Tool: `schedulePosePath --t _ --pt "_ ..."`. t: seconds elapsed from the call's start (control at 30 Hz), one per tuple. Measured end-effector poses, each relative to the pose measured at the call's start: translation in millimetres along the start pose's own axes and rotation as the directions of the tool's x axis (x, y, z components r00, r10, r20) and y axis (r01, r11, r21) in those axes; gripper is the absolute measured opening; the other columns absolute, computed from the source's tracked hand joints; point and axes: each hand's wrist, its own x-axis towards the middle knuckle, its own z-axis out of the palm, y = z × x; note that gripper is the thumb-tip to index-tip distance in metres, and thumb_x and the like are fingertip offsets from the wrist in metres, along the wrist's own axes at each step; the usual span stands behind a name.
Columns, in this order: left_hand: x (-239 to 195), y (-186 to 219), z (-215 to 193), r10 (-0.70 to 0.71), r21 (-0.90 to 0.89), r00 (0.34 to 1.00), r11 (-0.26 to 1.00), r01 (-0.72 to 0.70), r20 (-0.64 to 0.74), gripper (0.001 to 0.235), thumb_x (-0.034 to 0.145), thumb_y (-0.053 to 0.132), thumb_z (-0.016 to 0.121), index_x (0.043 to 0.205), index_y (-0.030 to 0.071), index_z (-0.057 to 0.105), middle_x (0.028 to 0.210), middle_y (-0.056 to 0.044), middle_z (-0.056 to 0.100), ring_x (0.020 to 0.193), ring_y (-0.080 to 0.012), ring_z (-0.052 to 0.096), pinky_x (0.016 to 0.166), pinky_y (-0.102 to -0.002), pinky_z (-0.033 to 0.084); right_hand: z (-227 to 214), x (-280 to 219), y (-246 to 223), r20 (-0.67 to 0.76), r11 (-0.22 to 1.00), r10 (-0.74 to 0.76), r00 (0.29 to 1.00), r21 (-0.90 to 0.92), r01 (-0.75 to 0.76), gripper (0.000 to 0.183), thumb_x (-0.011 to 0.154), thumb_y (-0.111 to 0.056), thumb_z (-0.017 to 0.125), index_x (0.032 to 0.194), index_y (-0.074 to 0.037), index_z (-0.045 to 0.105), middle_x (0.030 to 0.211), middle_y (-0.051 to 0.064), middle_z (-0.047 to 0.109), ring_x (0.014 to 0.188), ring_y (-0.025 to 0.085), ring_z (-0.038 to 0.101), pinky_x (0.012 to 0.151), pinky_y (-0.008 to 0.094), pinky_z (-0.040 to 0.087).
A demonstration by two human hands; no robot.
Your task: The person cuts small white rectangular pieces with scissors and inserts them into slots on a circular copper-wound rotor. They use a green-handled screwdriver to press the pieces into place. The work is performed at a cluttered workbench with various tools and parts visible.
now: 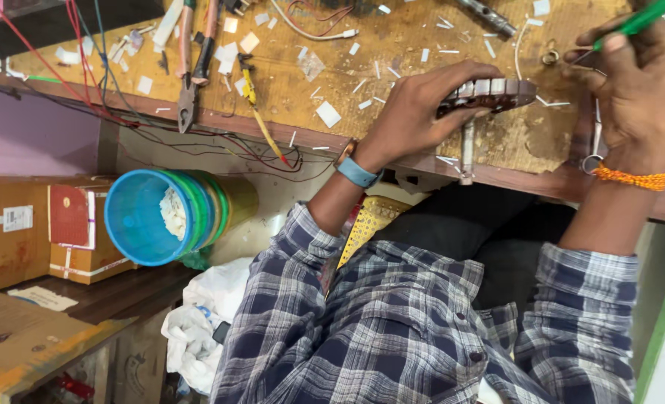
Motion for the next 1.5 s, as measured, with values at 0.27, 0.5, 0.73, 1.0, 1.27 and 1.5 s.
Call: schedulePosePath --t 0.27,0.5,0.73,1.0,1.27,1.5 --pt "7.6 -1.7 -0.5 -0.049 0.023 0.998 0.999 0.048 0.034 0.045 0.094 0.032 0.077 0.135 0.019 0.063 0.125 -0.008 0.075 0.107 -0.0274 0.078 0.097 -0.042 0.064 -31.1 -64.4 21.5 -0.152 0.901 -0.103 0.983 0.404 0.157 0.035 0.117 -0.027 0.068 0.136 -0.002 0.053 0.118 0.012 0.063 0.102 0.026 0.067 0.09 0.038 0.059" --pt "8.8 5.5 -3.2 -0.05 -0.028 0.998 0.998 0.051 0.045 0.042 0.091 0.028 0.079 0.13 0.02 0.066 0.122 -0.003 0.077 0.106 -0.0239 0.079 0.096 -0.039 0.065 64.4 -89.5 -30.6 0.043 0.9 -0.42 0.907 -0.11 0.422 0.038 0.109 -0.021 0.082 0.124 -0.002 0.054 0.106 0.013 0.066 0.102 0.025 0.073 0.093 0.041 0.063" --pt "10.6 4.4 -7.7 0.015 -0.046 1.0 0.999 -0.014 0.022 0.047 0.09 0.027 0.083 0.133 0.018 0.066 0.127 -0.005 0.074 0.115 -0.0277 0.076 0.103 -0.04 0.062 98.2 -81.4 -52.4 0.135 0.866 -0.447 0.884 -0.183 0.466 0.04 0.112 -0.02 0.079 0.123 0.004 0.049 0.112 0.016 0.066 0.106 0.026 0.073 0.1 0.04 0.064" --pt "8.4 2.8 -13.6 -0.032 -0.118 0.997 0.992 0.04 0.067 0.049 0.088 0.027 0.085 0.132 0.017 0.067 0.124 -0.005 0.076 0.113 -0.0259 0.077 0.102 -0.038 0.062 98.9 -75.1 -56.0 0.204 0.856 -0.367 0.908 -0.309 0.415 0.034 0.12 -0.018 0.075 0.124 0.004 0.049 0.113 0.016 0.066 0.106 0.024 0.073 0.097 0.036 0.065" --pt "12.7 4.9 -7.2 -0.028 -0.127 0.999 0.991 0.032 0.035 0.041 0.088 0.019 0.085 0.124 0.018 0.067 0.112 0.0 0.077 0.106 -0.0228 0.078 0.094 -0.038 0.062 96.8 -77.4 -31.3 0.253 0.73 -0.527 0.811 -0.355 0.585 0.029 0.118 -0.022 0.063 0.125 -0.001 0.045 0.113 0.018 0.067 0.111 0.026 0.074 0.1 0.038 0.063" --pt "11.4 4.8 -15.6 0.027 -0.12 0.999 0.992 -0.024 0.018 0.043 0.088 0.017 0.085 0.125 0.014 0.064 0.116 -0.004 0.074 0.109 -0.0258 0.075 0.094 -0.039 0.061 92.5 -85.6 -5.2 0.066 0.781 -0.565 0.823 -0.279 0.559 0.033 0.117 -0.027 0.068 0.125 -0.002 0.049 0.11 0.019 0.071 0.104 0.03 0.076 0.096 0.044 0.064"
